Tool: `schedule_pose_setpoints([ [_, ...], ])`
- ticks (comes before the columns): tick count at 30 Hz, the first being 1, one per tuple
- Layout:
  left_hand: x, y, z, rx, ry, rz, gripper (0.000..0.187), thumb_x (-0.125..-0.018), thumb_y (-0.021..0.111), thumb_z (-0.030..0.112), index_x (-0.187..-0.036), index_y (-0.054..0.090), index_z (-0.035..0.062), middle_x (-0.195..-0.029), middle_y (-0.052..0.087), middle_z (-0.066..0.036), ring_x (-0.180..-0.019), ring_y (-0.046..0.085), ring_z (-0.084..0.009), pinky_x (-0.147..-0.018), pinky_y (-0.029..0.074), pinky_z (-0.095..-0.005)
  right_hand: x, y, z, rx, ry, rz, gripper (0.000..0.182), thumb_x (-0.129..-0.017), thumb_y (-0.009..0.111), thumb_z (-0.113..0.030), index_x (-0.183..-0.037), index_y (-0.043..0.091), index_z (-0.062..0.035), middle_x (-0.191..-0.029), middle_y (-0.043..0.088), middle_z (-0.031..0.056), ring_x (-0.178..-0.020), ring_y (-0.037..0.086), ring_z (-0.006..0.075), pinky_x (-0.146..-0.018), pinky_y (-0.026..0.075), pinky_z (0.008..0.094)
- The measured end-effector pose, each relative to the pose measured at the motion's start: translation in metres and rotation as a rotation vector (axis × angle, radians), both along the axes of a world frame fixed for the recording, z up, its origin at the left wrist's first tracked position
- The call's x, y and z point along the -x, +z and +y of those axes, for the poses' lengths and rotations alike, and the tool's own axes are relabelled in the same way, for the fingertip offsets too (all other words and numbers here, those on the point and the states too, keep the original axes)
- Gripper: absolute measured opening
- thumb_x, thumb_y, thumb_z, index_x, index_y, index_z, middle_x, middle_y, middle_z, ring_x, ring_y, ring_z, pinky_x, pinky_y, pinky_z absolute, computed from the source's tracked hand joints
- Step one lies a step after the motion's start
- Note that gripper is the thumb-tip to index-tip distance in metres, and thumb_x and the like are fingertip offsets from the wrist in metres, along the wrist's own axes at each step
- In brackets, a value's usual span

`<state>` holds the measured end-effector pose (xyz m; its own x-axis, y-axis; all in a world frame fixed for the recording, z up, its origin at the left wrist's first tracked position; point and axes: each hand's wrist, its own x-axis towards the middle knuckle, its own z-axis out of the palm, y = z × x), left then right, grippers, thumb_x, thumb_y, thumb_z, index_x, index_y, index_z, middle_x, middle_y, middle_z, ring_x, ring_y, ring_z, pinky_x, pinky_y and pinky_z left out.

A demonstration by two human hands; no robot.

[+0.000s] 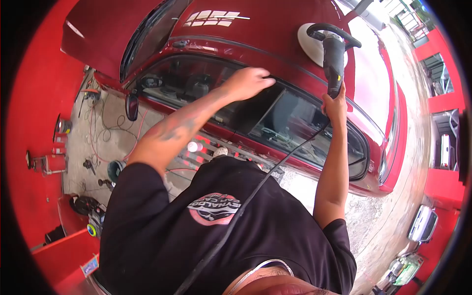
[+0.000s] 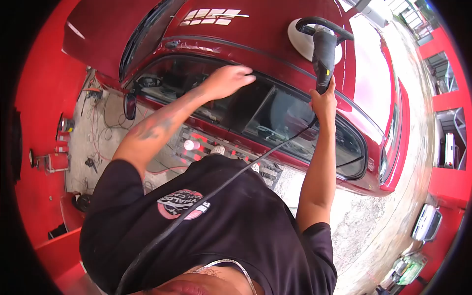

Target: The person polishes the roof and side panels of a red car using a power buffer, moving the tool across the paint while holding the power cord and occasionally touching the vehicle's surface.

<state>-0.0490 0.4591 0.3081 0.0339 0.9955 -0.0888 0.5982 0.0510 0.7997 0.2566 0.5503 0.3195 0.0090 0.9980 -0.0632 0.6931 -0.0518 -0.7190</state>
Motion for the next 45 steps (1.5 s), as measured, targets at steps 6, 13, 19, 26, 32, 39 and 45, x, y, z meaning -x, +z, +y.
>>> schedule_pose_setpoints([
  [6,-0.102,0.0,0.115,0.122,0.022,-0.431,0.09,-0.09,0.066,0.065,-0.128,0.06,-0.0166,-0.11,0.07,-0.029,-0.107,0.068,-0.0353,-0.085,0.054,-0.0485,0.032,-0.006,-0.013,0.039,-0.011,0.051,0.085,-0.084,0.074,-0.022,-0.158,0.034,-0.0109,-0.077,0.068,0.0134,-0.059,0.068,0.0212,-0.052,0.052,0.0358],
  [13,-0.097,-0.027,0.145,0.342,0.333,-0.81,0.069,-0.079,0.076,0.068,-0.112,0.067,0.0077,-0.104,0.067,-0.006,-0.095,0.061,-0.02,-0.078,0.046,-0.0413,0.081,0.014,-0.032,0.071,0.08,0.044,0.071,-0.084,0.076,-0.024,-0.146,0.048,-0.0053,-0.078,0.069,0.0141,-0.058,0.068,0.0216,-0.054,0.053,0.0356],
  [19,-0.029,0.003,0.153,0.361,0.267,-1.133,0.077,-0.081,0.083,0.053,-0.129,0.057,-0.001,-0.111,0.07,-0.015,-0.097,0.072,-0.0277,-0.085,0.055,-0.0519,0.108,0.045,-0.053,0.164,0.119,-0.002,0.056,-0.084,0.075,-0.023,-0.132,0.056,-0.0021,-0.08,0.07,0.0186,-0.06,0.07,0.0253,-0.058,0.053,0.0388],
  [26,-0.049,-0.031,0.072,0.393,0.35,-1.186,0.063,-0.073,0.09,0.036,-0.115,0.066,-0.0051,-0.102,0.071,-0.013,-0.085,0.07,-0.0241,-0.078,0.059,-0.0433,0.09,-0.024,-0.167,-0.084,0.111,-0.007,0.065,-0.091,0.077,-0.028,-0.143,0.046,-0.0037,-0.085,0.07,0.02,-0.065,0.07,0.0254,-0.062,0.054,0.0382],
  [32,-0.054,-0.06,-0.006,0.263,0.271,-1.214,0.048,-0.078,0.085,0.027,-0.114,0.066,0.0022,-0.102,0.07,-0.008,-0.089,0.069,-0.0196,-0.08,0.057,-0.0383,0.096,-0.05,-0.223,0.301,-0.055,0.383,0.048,-0.105,0.059,-0.036,-0.138,0.05,-0.0021,-0.084,0.065,0.0075,-0.062,0.064,0.0142,-0.055,0.052,0.0296],
  [39,-0.007,-0.07,-0.034,0.151,0.448,-1.292,0.045,-0.078,0.086,0.025,-0.111,0.066,0.0014,-0.099,0.07,-0.006,-0.084,0.068,-0.0177,-0.077,0.056,-0.0364,0.128,-0.053,-0.206,0.372,0.179,0.183,0.056,-0.091,0.077,-0.039,-0.124,0.057,0.0018,-0.086,0.07,0.0139,-0.066,0.069,0.0176,-0.06,0.055,0.0343],
  [45,0.068,-0.096,-0.054,0.157,0.686,-1.313,0.051,-0.079,0.085,0.025,-0.118,0.061,0.0035,-0.1,0.067,-0.006,-0.085,0.069,-0.0201,-0.079,0.059,-0.0402,0.181,-0.065,-0.189,0.259,0.419,0.092,0.068,-0.083,0.083,-0.044,-0.128,0.058,0.0007,-0.088,0.07,0.0202,-0.076,0.071,0.0334,-0.072,0.055,0.0439],
])
